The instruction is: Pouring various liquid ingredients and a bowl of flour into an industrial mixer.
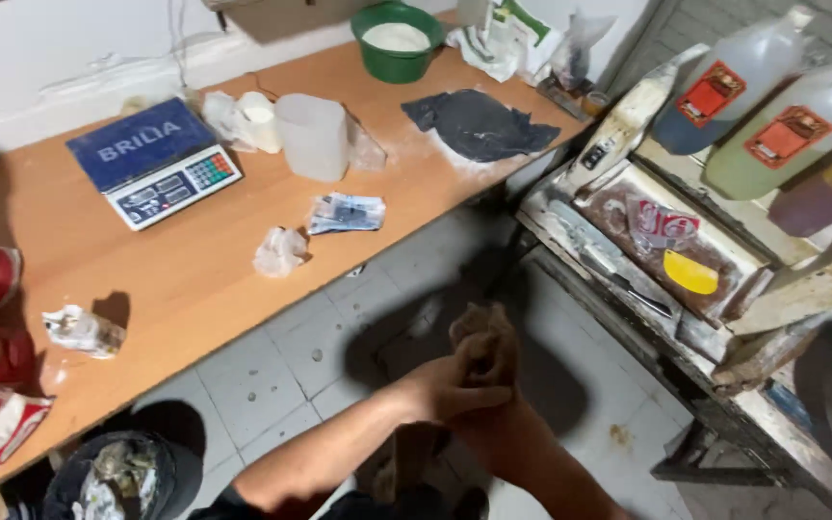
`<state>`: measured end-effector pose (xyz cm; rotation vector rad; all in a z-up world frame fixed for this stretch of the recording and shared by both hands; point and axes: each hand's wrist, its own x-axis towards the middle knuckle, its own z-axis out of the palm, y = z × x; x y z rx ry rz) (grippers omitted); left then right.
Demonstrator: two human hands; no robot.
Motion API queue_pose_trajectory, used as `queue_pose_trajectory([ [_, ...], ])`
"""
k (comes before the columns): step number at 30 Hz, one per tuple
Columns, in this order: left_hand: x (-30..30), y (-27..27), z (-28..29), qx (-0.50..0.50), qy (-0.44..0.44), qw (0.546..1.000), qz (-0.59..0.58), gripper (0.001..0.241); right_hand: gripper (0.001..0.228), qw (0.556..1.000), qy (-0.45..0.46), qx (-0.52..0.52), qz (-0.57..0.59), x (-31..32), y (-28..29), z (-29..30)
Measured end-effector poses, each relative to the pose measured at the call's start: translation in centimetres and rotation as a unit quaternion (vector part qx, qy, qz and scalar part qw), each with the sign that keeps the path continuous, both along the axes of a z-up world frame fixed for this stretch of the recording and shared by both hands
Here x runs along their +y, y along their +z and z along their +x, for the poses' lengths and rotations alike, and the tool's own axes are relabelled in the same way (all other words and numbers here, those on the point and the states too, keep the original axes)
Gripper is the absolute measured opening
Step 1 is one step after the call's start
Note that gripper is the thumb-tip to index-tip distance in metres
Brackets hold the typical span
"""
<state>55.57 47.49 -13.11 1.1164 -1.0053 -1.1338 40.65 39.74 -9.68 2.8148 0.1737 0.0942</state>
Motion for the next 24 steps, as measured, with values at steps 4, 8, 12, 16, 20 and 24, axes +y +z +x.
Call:
queue_pose_trajectory([
  [4, -0.8, -0.3, -0.1, -0.198, 0.061, 0.972, 0.112, 0.086, 0.057, 0.988, 0.052, 0.041, -0.138, 0.1, -2.5, 0.9],
  [8, 0.2, 1.3, -1.7, -0.114, 0.180, 0.976, 0.033, 0.063, 0.053, 0.998, 0.029, -0.042, 0.021, 2.8, -4.6, -3.5],
  [12, 0.8, 2.2, -1.4, -0.012, 0.175, 0.980, -0.094, 0.054, 0.049, 0.976, 0.005, -0.139, 0.168, -0.7, -12.7, -6.1],
  [16, 0.1, 2.1, -1.1, 0.126, 0.145, 0.972, -0.131, 0.034, 0.047, 0.922, -0.008, -0.237, 0.305, -3.6, -17.8, -4.6],
  [20, -0.6, 5.6, -1.1, 0.473, 0.283, 0.834, -0.021, 0.025, 0.045, 0.839, -0.036, -0.327, 0.433, -4.7, -15.1, -0.5],
  [24, -0.9, 5.4, -0.2, 0.416, 0.365, 0.832, -0.048, 0.031, 0.043, 0.876, -0.055, -0.327, 0.351, -1.3, -12.1, 0.8],
])
